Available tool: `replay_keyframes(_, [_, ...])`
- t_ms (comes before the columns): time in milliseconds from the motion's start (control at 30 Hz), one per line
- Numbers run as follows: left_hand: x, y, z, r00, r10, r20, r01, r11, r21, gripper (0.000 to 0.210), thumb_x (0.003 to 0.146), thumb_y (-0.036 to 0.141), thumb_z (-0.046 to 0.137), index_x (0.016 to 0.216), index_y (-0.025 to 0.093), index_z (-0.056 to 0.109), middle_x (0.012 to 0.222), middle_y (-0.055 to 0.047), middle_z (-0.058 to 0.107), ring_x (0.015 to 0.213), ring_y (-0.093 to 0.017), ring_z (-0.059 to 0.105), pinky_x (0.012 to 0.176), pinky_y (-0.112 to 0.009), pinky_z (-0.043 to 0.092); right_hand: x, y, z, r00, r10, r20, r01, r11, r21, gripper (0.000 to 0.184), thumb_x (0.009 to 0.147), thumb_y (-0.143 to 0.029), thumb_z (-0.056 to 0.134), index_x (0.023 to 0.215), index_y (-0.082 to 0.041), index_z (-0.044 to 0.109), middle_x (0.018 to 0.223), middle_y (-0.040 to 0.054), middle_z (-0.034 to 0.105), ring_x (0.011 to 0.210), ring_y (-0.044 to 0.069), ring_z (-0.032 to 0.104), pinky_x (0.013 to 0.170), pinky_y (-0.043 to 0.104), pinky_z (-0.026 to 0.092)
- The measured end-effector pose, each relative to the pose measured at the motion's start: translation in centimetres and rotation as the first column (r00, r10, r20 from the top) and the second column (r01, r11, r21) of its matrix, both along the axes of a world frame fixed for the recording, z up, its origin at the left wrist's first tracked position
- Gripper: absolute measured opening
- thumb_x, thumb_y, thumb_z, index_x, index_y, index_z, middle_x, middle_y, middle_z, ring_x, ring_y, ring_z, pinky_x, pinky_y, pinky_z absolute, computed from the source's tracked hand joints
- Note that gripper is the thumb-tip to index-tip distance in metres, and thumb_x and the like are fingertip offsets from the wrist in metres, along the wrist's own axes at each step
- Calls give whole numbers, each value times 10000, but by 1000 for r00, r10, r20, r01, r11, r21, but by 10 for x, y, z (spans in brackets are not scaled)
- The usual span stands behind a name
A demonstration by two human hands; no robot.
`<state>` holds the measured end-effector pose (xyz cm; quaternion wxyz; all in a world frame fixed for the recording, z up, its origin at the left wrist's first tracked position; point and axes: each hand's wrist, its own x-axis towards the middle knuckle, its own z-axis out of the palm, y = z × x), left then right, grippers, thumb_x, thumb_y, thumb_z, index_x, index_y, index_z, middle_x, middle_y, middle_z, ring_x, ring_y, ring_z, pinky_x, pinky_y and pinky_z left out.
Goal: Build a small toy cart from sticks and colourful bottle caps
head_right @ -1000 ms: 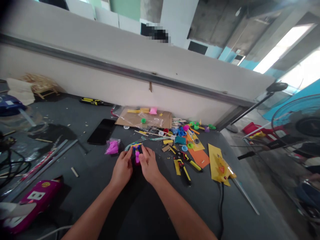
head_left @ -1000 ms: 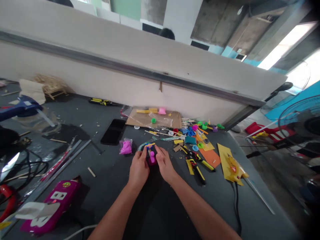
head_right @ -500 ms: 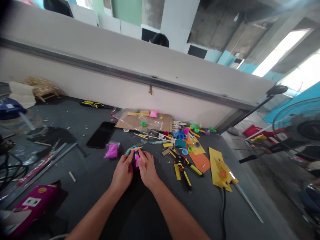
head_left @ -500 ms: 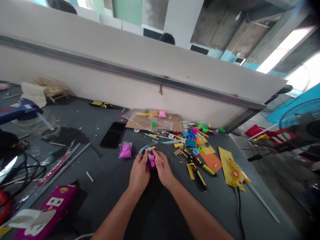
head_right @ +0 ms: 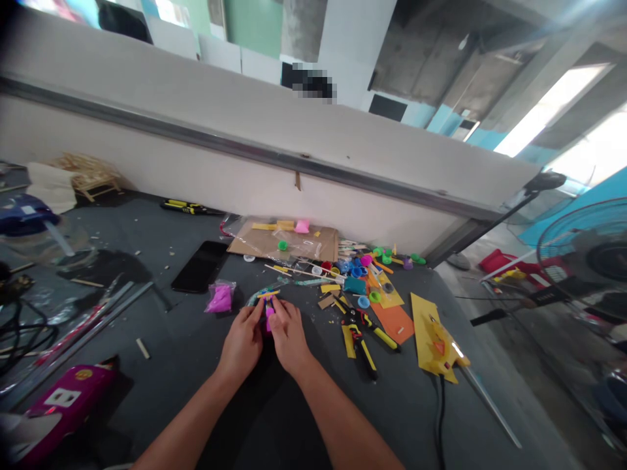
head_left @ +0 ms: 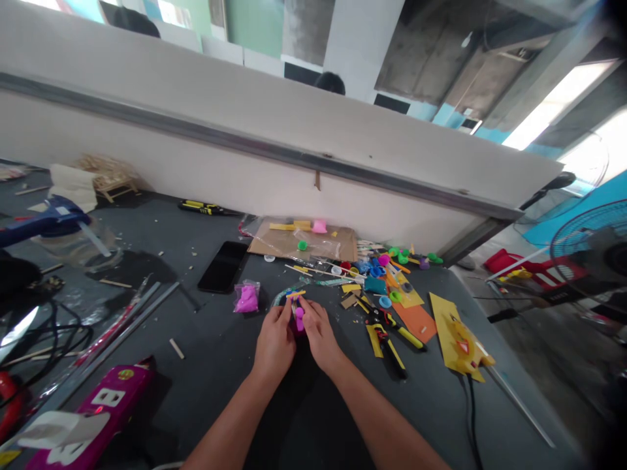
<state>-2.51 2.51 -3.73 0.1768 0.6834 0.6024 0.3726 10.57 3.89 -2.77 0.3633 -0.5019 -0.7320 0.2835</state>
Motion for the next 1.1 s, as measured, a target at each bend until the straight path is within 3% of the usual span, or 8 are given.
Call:
replay_keyframes(200, [0,0,2,999,32,-3,-32,999,-25,576,776,33,352,1344,128,377,1043,-133,527,922,-210,543,826,-361,473,1,0,0,999,-23,-22,23,1000,-10,500,928,-459,296,1341,-201,410,1248,100,511,1154,221,448,1015,393,341])
replay_keyframes(467, [0,-1,2,1000,11,3,-11,999,-45,624,754,20,371,1348,210,377,1040,-98,526,906,-197,548,804,-336,471,0,0,3,1000,4,1,-4,1000,-7,476,931,-447,287,1327,-225,431,1217,87,523,1127,211,463,998,380,355])
replay_keyframes(633, [1,-1,3,999,32,-4,-32,998,-51,581,779,43,355,1351,147,367,1030,-121,526,907,-207,547,800,-343,471,0,0,2,1000,-4,9,4,1000,12,484,928,-448,304,1337,-214,414,1236,92,517,1143,217,460,1001,385,354])
replay_keyframes(1100, [2,-1,2,999,32,2,-32,999,-24,573,778,40,363,1338,158,382,1027,-117,533,927,-210,546,822,-363,474,1,0,1,1000,-7,15,7,1000,26,458,926,-413,335,1336,-224,412,1229,85,522,1132,210,467,998,386,363])
